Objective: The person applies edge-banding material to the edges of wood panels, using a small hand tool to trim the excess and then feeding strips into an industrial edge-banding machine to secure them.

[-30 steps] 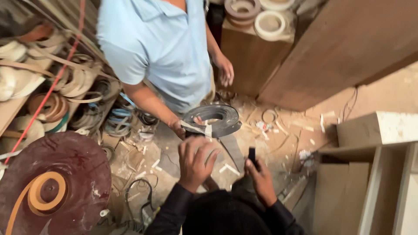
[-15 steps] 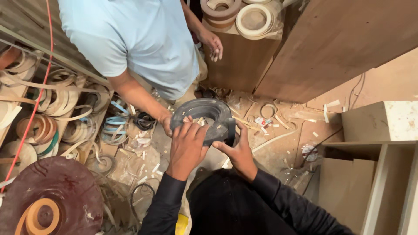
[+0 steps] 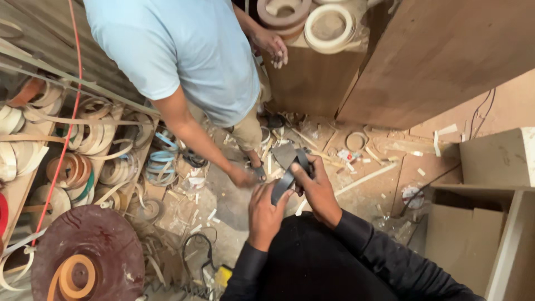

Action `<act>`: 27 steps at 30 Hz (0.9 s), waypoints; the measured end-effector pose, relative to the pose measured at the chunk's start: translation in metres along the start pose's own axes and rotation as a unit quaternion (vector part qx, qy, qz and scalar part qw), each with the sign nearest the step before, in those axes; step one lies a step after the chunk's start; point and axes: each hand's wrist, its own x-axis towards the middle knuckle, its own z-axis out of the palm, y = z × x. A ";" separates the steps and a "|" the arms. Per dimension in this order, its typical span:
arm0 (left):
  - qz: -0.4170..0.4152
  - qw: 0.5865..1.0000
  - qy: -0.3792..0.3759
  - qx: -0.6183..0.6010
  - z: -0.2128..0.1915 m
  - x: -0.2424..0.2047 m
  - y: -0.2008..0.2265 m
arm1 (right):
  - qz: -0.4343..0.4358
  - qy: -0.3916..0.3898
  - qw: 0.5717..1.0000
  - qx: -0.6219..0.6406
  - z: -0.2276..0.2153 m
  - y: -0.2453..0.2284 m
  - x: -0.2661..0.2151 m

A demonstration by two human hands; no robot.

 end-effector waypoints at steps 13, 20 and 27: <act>0.055 0.998 -0.027 0.018 -0.029 -0.025 0.004 | 0.013 0.032 0.996 -0.088 0.009 0.016 -0.023; 0.051 0.998 -0.020 -0.001 -0.030 -0.035 -0.012 | 0.054 0.068 0.990 -0.107 0.010 0.024 -0.025; -0.006 1.000 -0.018 0.021 -0.013 -0.034 -0.035 | 0.053 0.003 0.986 -0.158 -0.008 0.042 -0.015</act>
